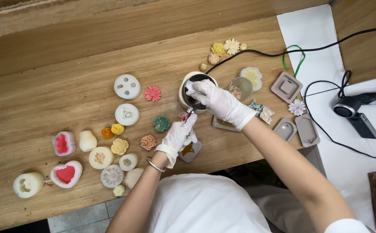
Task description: The person holds a metal ladle of melted wax and uses a stick to guide and stir the wax while pouring it into a star-shaped mold on the table. They then wipe the ladle and pot with a tissue, place a block of wax into the melting pot, and add more wax chunks into the pot.
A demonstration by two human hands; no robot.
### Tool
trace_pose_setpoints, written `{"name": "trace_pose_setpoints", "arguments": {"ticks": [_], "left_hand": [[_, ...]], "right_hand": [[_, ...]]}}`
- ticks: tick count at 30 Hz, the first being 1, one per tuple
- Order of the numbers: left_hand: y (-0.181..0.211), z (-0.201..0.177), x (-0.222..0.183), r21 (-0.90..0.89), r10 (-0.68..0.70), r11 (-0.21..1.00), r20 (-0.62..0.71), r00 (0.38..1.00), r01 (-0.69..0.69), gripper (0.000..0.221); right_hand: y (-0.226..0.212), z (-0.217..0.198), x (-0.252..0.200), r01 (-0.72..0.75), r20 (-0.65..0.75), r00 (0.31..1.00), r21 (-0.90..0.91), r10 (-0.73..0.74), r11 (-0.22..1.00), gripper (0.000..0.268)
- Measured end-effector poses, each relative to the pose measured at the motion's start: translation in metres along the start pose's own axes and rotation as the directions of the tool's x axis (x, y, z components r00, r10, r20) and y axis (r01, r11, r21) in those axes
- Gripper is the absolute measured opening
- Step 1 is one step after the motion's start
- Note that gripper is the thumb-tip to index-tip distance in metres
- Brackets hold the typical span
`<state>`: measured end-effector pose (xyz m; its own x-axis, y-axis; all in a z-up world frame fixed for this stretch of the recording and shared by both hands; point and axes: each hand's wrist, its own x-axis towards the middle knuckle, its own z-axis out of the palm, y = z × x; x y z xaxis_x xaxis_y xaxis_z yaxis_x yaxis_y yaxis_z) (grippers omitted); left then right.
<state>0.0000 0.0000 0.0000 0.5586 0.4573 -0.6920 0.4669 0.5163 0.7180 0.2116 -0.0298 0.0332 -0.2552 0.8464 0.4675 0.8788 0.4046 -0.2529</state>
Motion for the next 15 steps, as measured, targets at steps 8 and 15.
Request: {"name": "trace_pose_setpoints", "arguments": {"ticks": [8,15], "left_hand": [[-0.007,-0.006,0.011,0.201,0.094,0.974,0.075,0.993,-0.107,0.066],[-0.006,-0.015,0.012,0.401,0.086,0.911,0.044,0.995,-0.097,0.074]], "right_hand": [[0.041,0.054,-0.019,-0.207,0.38,0.89,-0.16,0.254,0.965,0.018],[0.042,0.052,-0.023,-0.008,0.377,0.924,0.182,-0.062,0.983,0.02]]}}
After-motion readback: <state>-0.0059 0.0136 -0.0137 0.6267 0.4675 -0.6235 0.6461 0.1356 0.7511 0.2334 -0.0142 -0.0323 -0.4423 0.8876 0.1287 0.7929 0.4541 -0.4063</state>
